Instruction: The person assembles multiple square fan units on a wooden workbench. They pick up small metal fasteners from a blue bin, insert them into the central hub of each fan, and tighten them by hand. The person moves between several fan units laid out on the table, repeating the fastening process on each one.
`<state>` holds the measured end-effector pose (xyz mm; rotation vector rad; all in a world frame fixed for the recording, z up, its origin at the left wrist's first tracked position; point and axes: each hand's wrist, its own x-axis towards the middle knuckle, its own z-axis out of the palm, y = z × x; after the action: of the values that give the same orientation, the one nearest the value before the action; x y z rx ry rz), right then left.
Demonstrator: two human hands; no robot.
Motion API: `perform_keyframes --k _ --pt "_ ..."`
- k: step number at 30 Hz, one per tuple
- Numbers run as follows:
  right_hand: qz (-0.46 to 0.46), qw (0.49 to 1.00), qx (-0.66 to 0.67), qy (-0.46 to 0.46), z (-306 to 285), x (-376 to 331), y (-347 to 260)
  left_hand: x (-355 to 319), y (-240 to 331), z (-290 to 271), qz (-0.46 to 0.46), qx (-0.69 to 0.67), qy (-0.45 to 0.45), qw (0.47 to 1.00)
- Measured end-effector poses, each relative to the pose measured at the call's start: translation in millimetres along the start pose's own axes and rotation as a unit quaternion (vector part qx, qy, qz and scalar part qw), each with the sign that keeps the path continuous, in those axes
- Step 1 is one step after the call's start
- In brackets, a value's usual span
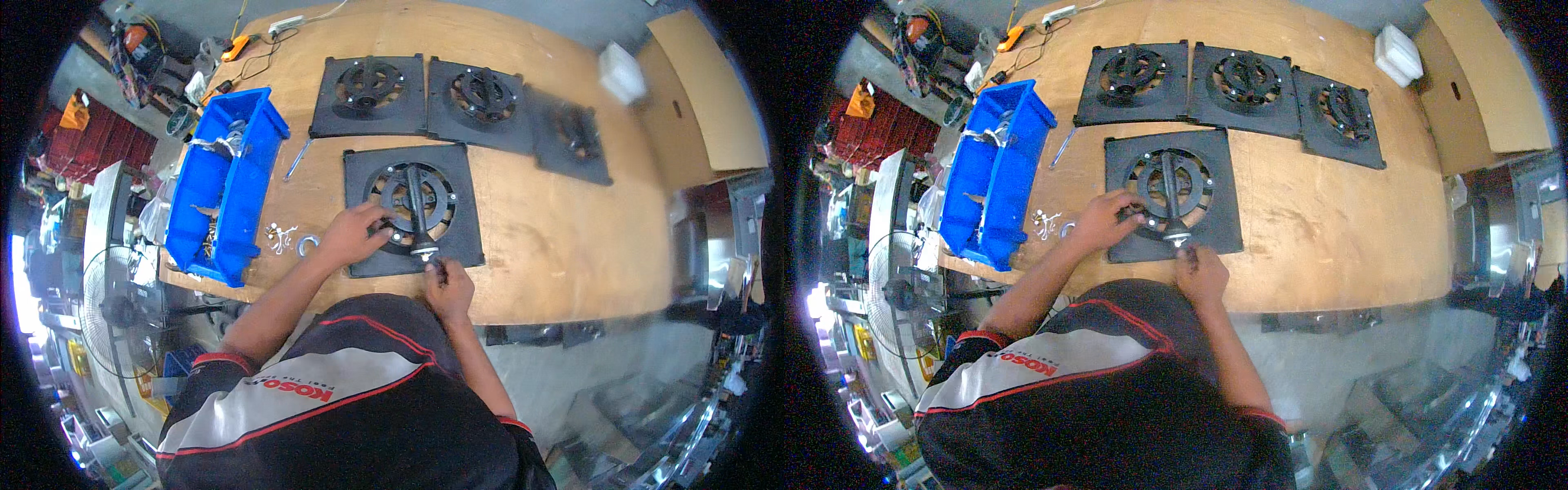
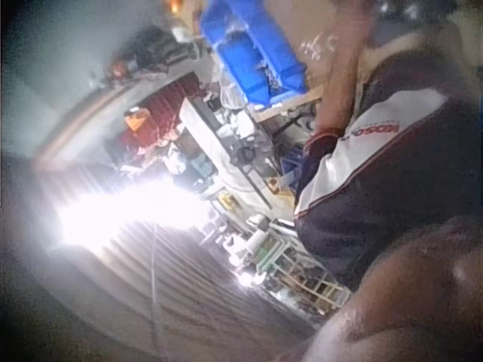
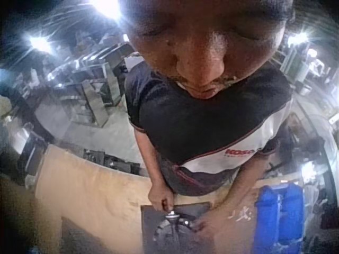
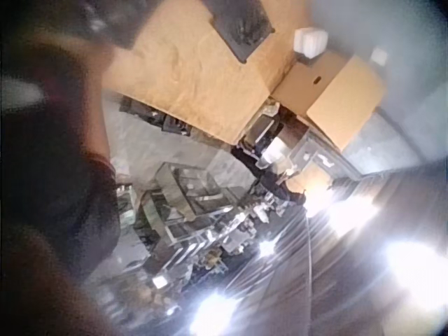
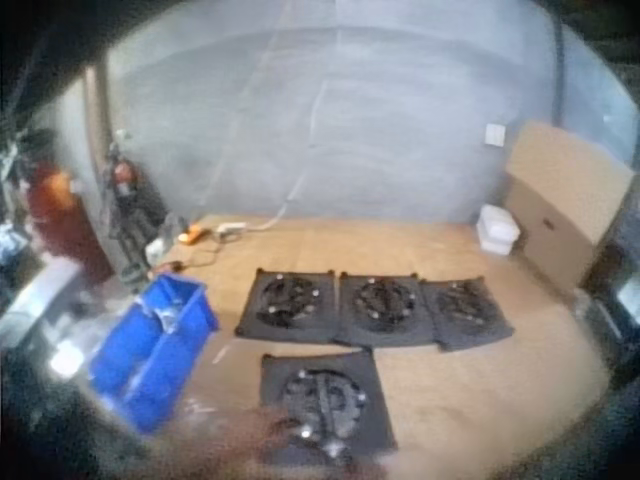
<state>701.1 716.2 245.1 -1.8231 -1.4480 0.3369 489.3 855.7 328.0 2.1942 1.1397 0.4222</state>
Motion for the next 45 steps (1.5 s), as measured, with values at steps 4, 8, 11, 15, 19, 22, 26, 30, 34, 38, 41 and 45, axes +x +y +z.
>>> perform_keyframes --k 4,8,11,15,19,22,26,30,34,38,41,45 --pt "-0.04 0.996 -0.072 -0.036 -8 11 -20 53 10 13 0.165 0.003 0.018 0.986" --pt "0.053 0.995 0.045 -0.076 20 7 -5 106 20 37 0.221 -0.003 -0.015 0.975" --pt "0.309 0.793 0.481 -0.209 32 6 13 117 29 56 0.204 0.068 -0.029 0.976" --pt "0.397 0.644 0.596 -0.269 16 6 4 117 24 66 0.186 0.077 0.001 0.98" --pt "0.338 0.778 0.448 -0.284 5 1 -5 116 28 64 0.187 0.087 0.0 0.978" --pt "0.163 0.954 0.141 -0.207 6 -9 6 114 29 62 0.172 0.077 -0.001 0.982" --pt "0.119 0.981 0.003 -0.151 -12 9 -25 115 29 64 0.181 0.074 0.005 0.981" --pt "0.184 0.953 0.186 -0.151 11 11 -10 119 19 69 0.188 0.072 0.023 0.979" --pt "0.36 0.75 0.522 -0.189 19 11 -7 119 16 72 0.202 0.067 0.045 0.976" --pt "0.441 0.57 0.676 -0.154 20 8 -12 120 14 73 0.21 0.06 0.052 0.974" --pt "0.433 0.565 0.667 -0.219 37 -1 14 119 18 71 0.216 0.06 0.055 0.973" --pt "0.365 0.727 0.476 -0.333 57 -16 21 120 16 71 0.213 0.059 0.046 0.974"
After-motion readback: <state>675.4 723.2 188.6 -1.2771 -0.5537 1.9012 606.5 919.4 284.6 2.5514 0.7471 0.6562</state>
